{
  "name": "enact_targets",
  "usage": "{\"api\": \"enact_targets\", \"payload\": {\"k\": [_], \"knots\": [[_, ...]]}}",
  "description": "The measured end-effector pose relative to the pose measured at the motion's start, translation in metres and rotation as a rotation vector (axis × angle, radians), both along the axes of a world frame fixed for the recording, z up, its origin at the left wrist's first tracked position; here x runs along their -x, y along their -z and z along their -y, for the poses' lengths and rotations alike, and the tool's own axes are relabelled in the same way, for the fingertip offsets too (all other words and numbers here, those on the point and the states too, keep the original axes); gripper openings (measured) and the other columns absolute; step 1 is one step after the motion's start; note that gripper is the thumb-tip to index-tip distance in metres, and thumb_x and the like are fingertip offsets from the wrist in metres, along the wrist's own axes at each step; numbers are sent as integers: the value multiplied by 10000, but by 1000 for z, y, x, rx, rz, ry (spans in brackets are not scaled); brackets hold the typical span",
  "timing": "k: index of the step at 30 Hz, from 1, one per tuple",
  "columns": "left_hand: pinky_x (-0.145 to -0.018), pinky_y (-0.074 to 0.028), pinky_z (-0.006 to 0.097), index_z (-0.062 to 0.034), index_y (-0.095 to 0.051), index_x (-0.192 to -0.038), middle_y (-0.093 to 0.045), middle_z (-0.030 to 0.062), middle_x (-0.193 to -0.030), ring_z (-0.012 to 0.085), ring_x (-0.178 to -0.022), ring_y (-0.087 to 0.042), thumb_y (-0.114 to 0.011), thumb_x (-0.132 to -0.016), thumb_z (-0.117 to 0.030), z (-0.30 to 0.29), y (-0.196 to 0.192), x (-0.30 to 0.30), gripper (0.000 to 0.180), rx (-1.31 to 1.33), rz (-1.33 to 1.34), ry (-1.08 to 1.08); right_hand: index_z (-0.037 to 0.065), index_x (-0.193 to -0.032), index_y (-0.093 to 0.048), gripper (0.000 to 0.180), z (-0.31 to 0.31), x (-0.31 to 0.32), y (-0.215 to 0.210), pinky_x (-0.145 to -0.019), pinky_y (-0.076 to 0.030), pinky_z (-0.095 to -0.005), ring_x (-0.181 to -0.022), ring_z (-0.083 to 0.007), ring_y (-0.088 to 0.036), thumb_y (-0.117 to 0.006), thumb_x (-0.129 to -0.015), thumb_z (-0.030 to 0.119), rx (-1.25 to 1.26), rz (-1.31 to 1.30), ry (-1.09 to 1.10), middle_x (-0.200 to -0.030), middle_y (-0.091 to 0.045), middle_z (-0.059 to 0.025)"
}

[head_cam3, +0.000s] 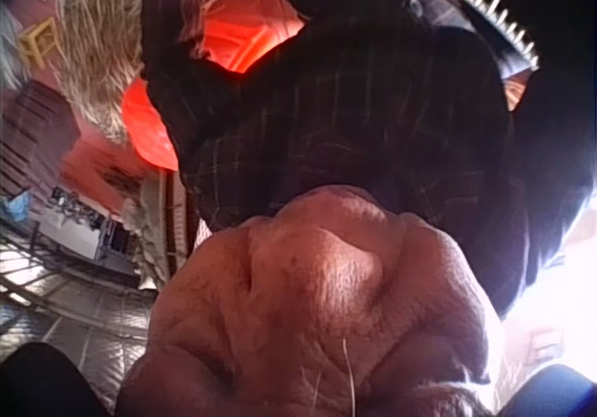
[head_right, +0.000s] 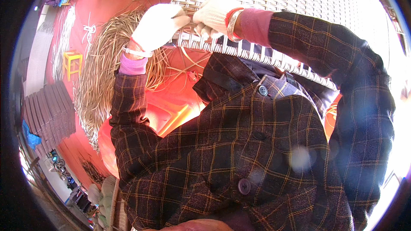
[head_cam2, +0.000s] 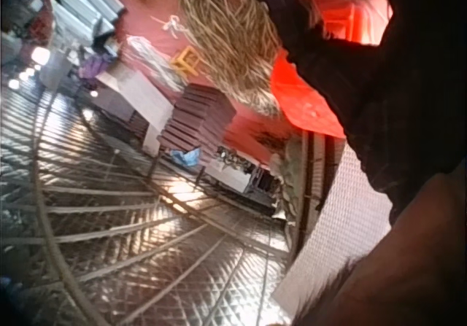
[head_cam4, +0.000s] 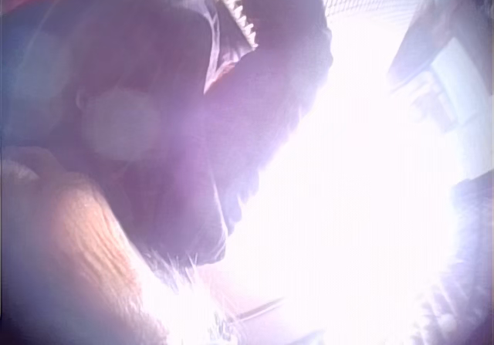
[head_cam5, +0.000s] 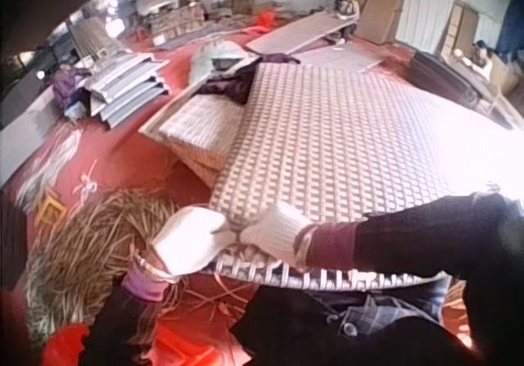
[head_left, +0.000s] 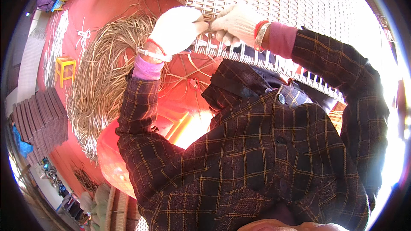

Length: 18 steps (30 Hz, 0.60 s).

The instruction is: The person weaves a large flat mat by hand, threading flexible strips through a grid frame. They repeatedly pull strips through openings, adjust tension, and tuck ends to secure the weave.

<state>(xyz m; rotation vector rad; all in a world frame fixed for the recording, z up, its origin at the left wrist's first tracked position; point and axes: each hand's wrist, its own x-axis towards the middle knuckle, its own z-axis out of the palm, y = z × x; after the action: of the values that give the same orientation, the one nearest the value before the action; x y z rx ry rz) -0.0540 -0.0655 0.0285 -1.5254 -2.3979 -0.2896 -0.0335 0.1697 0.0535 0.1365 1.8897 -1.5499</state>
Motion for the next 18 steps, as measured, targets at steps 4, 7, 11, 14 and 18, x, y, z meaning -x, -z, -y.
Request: {"api": "enact_targets", "payload": {"k": [4, 7, 11, 14, 18], "knots": [[-843, -621, 405, -68, -793, -1148, -774, 98, -1064, 296, -973, -760, -721, -910, -80, -7, -10, -12, 249, -126, -85, -131, -14, -907, -775, 146, -20, 1, -5, -471, -549, -262, -562, -115, -698, -688, -939, 99, -52, -144, -25, -768, -771, -90], [-939, -630, 413, -59, -785, -1228, -797, 116, -1198, 292, -1031, -770, -693, -945, -70, -27, -14, -15, 297, -231, -130, -163, 19, -898, -751, 179, -60, -3, -29, -468, -520, -225, -530, -90, -646, -716, -995, 166, -217, -309, 40, -727, -732, -45], [-844, -620, 431, -68, -771, -1240, -797, 108, -1161, 301, -981, -765, -673, -955, -90, -58, -13, -10, 302, -236, 198, 28, 30, -976, -756, 192, -102, -35, -67, -411, -415, -211, -489, -43, -566, -708, -1033, 207, -236, -350, 139, -708, -690, 1], [-837, -619, 430, -77, -775, -1226, -795, 106, -1140, 304, -979, -766, -681, -950, -94, -50, -20, -2, 292, -159, 96, 120, 2, -1195, -749, 245, -101, -57, -69, -480, -502, -205, -576, -51, -646, -648, -1061, 181, -105, -276, 156, -769, -732, -23], [-905, -601, 435, -112, -795, -1284, -793, 84, -1179, 289, -1046, -757, -711, -939, -113, -18, -22, -6, 355, -91, -86, 21, -45, -1542, -550, 508, -78, -67, -37, -519, -560, -252, -614, -128, -694, -561, -1089, 187, -68, -94, -55, -893, -770, -119]]}}
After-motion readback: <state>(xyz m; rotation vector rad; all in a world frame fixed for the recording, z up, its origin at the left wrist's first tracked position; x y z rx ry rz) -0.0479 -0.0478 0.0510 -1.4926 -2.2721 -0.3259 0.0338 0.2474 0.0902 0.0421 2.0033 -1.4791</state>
